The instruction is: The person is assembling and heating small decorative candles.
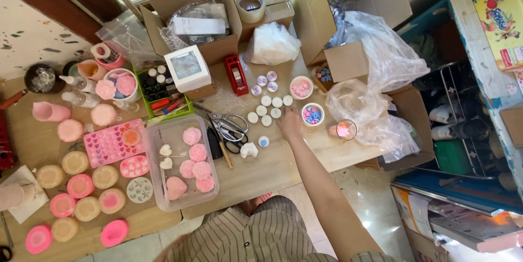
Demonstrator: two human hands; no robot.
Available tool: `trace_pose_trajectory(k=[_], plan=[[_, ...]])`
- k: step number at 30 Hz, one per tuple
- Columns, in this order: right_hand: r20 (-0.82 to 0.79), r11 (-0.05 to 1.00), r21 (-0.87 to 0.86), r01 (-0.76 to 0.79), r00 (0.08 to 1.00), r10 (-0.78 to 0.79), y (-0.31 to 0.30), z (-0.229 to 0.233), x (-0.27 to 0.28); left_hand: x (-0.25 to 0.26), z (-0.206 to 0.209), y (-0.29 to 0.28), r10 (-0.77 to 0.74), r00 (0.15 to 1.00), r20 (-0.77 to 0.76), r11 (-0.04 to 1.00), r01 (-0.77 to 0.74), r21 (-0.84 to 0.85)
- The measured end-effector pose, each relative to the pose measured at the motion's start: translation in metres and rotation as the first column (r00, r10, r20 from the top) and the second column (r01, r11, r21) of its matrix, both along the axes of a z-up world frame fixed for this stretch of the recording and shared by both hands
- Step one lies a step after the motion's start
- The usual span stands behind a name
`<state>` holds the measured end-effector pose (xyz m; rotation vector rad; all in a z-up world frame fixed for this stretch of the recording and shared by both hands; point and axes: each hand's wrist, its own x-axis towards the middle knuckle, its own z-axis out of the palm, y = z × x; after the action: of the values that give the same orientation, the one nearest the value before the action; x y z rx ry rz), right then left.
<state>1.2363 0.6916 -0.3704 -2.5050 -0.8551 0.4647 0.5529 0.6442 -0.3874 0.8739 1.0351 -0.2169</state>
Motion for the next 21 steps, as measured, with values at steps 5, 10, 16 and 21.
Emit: trace_pose_trajectory(k=[5,10,16,21], plan=[[0.032,0.996,0.08,0.036,0.999,-0.038,0.02,-0.009,-0.007,0.148,0.11,0.145,0.054,0.998,0.023,0.992,-0.051,-0.112],[0.036,0.986,0.155,0.055,0.998,-0.061,0.002,0.035,-0.03,0.267,0.144,0.168,-0.12,0.992,-0.045,0.952,0.128,0.277],[-0.229,0.841,0.532,-0.095,0.94,0.251,-0.04,0.178,-0.075,0.43,0.15,0.126,0.265,0.873,0.41,0.961,-0.272,-0.043],[-0.078,0.803,0.56,-0.204,0.952,0.297,-0.079,0.192,-0.08,0.477,0.169,0.09,0.251,0.876,0.411,0.96,-0.173,-0.219]])
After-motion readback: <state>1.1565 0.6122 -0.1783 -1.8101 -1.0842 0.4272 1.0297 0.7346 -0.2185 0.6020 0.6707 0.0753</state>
